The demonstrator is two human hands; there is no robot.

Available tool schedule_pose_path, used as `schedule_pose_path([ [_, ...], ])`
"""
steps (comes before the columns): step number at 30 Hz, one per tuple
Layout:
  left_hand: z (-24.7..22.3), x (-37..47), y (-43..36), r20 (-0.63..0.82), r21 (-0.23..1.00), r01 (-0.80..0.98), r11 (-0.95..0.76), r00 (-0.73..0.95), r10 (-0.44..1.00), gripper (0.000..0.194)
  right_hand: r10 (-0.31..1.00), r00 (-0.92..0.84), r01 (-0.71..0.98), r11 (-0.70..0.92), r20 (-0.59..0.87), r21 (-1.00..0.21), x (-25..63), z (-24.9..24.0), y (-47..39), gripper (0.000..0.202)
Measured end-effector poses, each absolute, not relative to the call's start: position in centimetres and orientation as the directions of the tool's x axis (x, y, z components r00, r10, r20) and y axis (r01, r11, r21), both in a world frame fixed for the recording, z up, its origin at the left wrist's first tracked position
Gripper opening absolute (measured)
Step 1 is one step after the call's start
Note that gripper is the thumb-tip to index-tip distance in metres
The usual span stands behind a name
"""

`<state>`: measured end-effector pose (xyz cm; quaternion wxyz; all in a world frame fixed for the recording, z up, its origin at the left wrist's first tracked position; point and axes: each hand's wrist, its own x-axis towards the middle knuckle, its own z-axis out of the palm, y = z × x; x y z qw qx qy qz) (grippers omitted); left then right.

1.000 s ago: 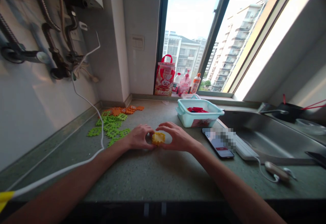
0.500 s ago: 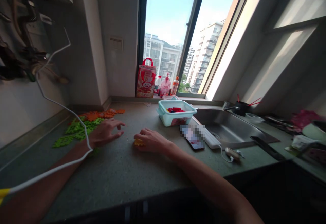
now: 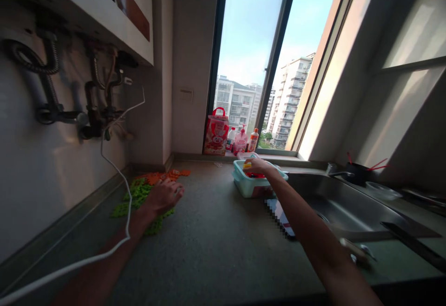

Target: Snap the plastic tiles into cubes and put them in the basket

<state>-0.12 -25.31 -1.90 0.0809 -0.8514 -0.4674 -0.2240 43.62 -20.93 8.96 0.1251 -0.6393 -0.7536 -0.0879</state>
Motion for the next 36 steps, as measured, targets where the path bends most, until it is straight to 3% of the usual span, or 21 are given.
schedule_pose_path([
  [5, -2.1, -0.6, -25.4, 0.476, 0.088, 0.838, -0.538, 0.439, 0.762, 0.044, 0.907, -0.203, 0.973, 0.228, 0.370, -0.023, 42.7, 8.3, -21.6, 0.039],
  [7, -2.5, -0.7, -25.3, 0.463, 0.093, 0.850, -0.519, 0.424, 0.778, 0.043, 0.804, -0.232, 0.963, 0.271, 0.548, 0.009, 41.8, 6.4, -23.4, 0.028],
  [11, -2.6, -1.6, -24.5, 0.455, 0.116, 0.890, -0.441, 0.347, 0.820, 0.037, 0.603, -0.411, 0.818, 0.575, 0.684, -0.015, 37.8, 0.3, -28.1, 0.024],
  [15, -1.4, -5.8, -23.5, 0.472, 0.206, 0.932, -0.299, 0.173, 0.864, 0.042, 0.551, -0.620, 0.642, 0.766, 0.559, -0.044, 33.7, -4.8, -31.1, 0.023],
  [17, -1.1, -8.6, -23.6, 0.411, 0.238, 0.942, -0.239, 0.125, 0.903, 0.052, 0.525, -0.677, 0.595, 0.803, 0.517, -0.037, 32.9, -5.9, -31.3, 0.025],
  [22, -3.5, -13.2, -27.3, 0.183, 0.224, 0.941, -0.252, 0.214, 0.960, 0.075, 0.503, -0.691, 0.562, 0.825, 0.519, -0.051, 33.5, -5.6, -30.5, 0.028],
  [26, -5.5, -13.6, -31.1, 0.273, 0.192, 0.945, -0.266, 0.209, 0.939, 0.077, 0.524, -0.695, 0.546, 0.830, 0.493, -0.113, 33.5, -5.6, -31.1, 0.030],
  [29, -5.4, -13.0, -32.5, 0.319, 0.140, 0.949, -0.282, 0.227, 0.920, 0.082, 0.580, -0.671, 0.529, 0.811, 0.463, -0.250, 31.7, -6.2, -31.9, 0.043],
  [33, -4.7, -12.4, -32.7, 0.272, 0.185, 0.939, -0.290, 0.235, 0.933, 0.080, 0.603, -0.707, 0.470, 0.791, 0.370, -0.391, 26.2, -6.9, -30.9, 0.065],
  [36, -4.6, -12.3, -33.1, 0.301, 0.223, 0.912, -0.346, 0.273, 0.914, 0.072, 0.603, -0.717, 0.458, 0.785, 0.349, -0.417, 20.4, -7.0, -27.8, 0.063],
])
